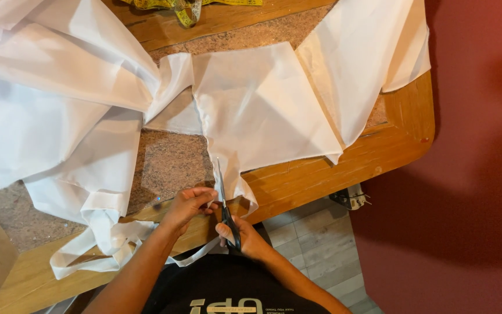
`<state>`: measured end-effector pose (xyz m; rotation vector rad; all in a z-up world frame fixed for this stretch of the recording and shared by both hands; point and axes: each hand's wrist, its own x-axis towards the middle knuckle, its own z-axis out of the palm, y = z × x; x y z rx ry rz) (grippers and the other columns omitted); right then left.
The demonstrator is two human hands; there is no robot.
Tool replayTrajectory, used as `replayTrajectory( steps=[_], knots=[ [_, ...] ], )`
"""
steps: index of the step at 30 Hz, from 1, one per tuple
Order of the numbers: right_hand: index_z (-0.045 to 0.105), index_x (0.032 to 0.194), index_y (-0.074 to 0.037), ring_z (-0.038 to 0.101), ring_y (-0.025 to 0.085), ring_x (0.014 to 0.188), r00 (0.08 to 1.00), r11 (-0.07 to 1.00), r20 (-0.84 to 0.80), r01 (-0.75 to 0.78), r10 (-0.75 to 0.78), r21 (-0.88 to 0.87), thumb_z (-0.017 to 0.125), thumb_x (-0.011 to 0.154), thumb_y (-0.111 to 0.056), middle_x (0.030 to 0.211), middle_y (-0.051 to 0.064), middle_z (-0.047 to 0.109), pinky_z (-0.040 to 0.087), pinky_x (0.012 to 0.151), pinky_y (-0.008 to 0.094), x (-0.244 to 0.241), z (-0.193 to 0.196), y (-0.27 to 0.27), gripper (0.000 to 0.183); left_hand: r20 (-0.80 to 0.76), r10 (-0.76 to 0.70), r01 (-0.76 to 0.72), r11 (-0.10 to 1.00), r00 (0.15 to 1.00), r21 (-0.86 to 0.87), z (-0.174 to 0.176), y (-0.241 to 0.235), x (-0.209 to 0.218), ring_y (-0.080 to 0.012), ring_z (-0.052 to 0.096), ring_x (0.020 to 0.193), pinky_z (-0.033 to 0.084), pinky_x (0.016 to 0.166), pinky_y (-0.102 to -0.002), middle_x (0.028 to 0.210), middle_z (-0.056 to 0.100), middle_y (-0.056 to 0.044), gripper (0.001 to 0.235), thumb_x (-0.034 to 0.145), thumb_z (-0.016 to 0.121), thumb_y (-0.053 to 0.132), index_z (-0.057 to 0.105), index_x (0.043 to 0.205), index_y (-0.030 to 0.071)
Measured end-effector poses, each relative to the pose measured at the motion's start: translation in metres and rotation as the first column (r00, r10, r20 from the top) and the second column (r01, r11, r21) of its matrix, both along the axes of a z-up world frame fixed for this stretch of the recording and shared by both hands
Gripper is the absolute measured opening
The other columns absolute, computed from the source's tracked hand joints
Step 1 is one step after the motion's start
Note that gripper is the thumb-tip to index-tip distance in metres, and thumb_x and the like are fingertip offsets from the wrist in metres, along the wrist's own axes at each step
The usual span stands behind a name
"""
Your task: Cutting long strips of white fabric from a larger piece using scissors on a wooden table.
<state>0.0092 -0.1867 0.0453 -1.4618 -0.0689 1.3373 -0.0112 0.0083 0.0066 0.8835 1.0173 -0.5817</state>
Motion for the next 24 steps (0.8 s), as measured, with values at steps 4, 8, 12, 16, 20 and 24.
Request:
replayTrajectory(
  steps=[4,8,12,16,20,24],
  knots=[
    [0.055,0.087,-0.014,0.063,0.014,0.068,0.999,1.000,-0.031,0.014,-0.014,-0.014,0.059,0.096,-0.046,0.074,0.003,0.062,0.051,0.070,0.027,0.000,0.001,0.000,0.033,-0.004,0.002,-0.002,1.000,1.000,-0.004,0.001,0.001,0.000,-0.0198,0.068,0.074,0.055,0.067,-0.027,0.088,0.073,-0.016,0.027,0.088,0.073,0.009,0.074,0.111,-0.003],
    [0.057,0.084,-0.013,0.062,0.013,0.061,0.987,0.990,-0.102,0.113,-0.121,-0.081,0.066,0.093,-0.040,0.071,0.003,0.061,0.051,0.062,0.026,-0.004,-0.003,0.001,0.031,0.003,0.002,-0.002,1.000,1.000,-0.008,-0.004,0.000,-0.002,-0.0204,0.069,0.076,0.055,0.067,-0.027,0.089,0.074,-0.017,0.027,0.088,0.072,0.009,0.074,0.112,-0.004],
    [0.059,0.085,-0.011,0.061,0.014,0.058,0.978,0.987,-0.146,0.139,-0.149,-0.079,0.069,0.093,-0.035,0.071,0.003,0.061,0.051,0.058,0.026,-0.005,-0.006,0.000,0.027,-0.006,-0.023,0.023,1.000,1.000,0.007,-0.007,0.001,-0.003,-0.0204,0.069,0.077,0.055,0.070,-0.028,0.088,0.075,-0.016,0.026,0.089,0.071,0.011,0.075,0.111,-0.002],
    [0.057,0.085,-0.015,0.062,0.012,0.064,0.996,0.996,-0.071,0.047,-0.052,-0.077,0.062,0.094,-0.045,0.070,0.001,0.062,0.051,0.067,0.027,0.005,-0.003,0.003,0.032,0.008,-0.029,0.029,1.000,1.000,-0.001,-0.012,-0.003,-0.009,-0.0199,0.069,0.077,0.054,0.069,-0.027,0.090,0.075,-0.016,0.026,0.089,0.070,0.010,0.074,0.111,-0.003],
    [0.064,0.078,-0.005,0.067,0.017,0.058,0.985,0.984,-0.006,0.175,-0.175,-0.036,0.073,0.096,-0.039,0.060,0.011,0.067,0.053,0.059,0.025,0.009,-0.012,0.009,0.039,0.068,0.065,-0.067,0.997,0.996,0.037,-0.028,-0.008,-0.019,-0.0253,0.074,0.069,0.063,0.062,-0.030,0.087,0.075,-0.024,0.031,0.084,0.074,0.009,0.073,0.110,-0.007],
    [0.063,0.077,-0.004,0.068,0.017,0.056,0.974,0.974,-0.049,0.219,-0.222,-0.058,0.075,0.094,-0.037,0.061,0.011,0.066,0.056,0.055,0.026,0.019,0.006,0.020,0.039,0.070,0.072,-0.075,0.997,0.995,0.036,-0.026,-0.007,-0.019,-0.0266,0.075,0.070,0.063,0.062,-0.031,0.087,0.075,-0.024,0.029,0.084,0.073,0.006,0.073,0.110,-0.007]
  ],
)
